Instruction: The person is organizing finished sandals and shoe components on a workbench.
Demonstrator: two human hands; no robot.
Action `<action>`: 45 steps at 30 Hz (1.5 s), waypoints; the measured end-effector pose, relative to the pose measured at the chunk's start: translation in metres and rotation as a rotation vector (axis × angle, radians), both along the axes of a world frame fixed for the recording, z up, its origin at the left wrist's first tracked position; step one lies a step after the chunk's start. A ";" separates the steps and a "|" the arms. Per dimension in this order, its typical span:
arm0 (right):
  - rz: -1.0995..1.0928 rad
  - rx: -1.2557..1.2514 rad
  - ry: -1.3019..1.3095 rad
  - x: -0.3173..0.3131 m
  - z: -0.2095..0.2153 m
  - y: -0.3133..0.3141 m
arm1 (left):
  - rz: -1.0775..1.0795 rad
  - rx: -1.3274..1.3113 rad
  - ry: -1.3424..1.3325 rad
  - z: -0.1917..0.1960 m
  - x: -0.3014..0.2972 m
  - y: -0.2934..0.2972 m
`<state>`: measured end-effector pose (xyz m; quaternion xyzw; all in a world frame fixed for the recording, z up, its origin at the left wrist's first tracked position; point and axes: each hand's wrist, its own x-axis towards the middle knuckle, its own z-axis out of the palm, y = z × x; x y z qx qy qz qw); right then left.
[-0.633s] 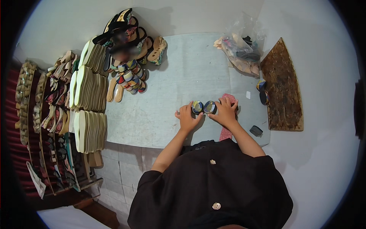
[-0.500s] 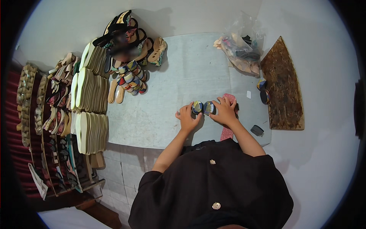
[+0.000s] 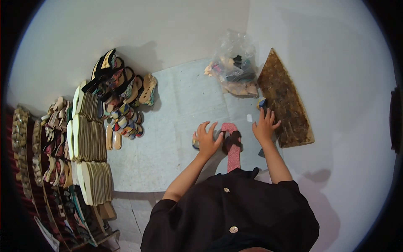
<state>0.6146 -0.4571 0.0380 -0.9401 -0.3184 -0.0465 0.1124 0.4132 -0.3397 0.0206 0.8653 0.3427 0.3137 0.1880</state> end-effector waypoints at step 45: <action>0.375 0.412 0.140 -0.080 0.000 0.018 | 0.118 -0.310 -0.198 0.039 -0.092 0.028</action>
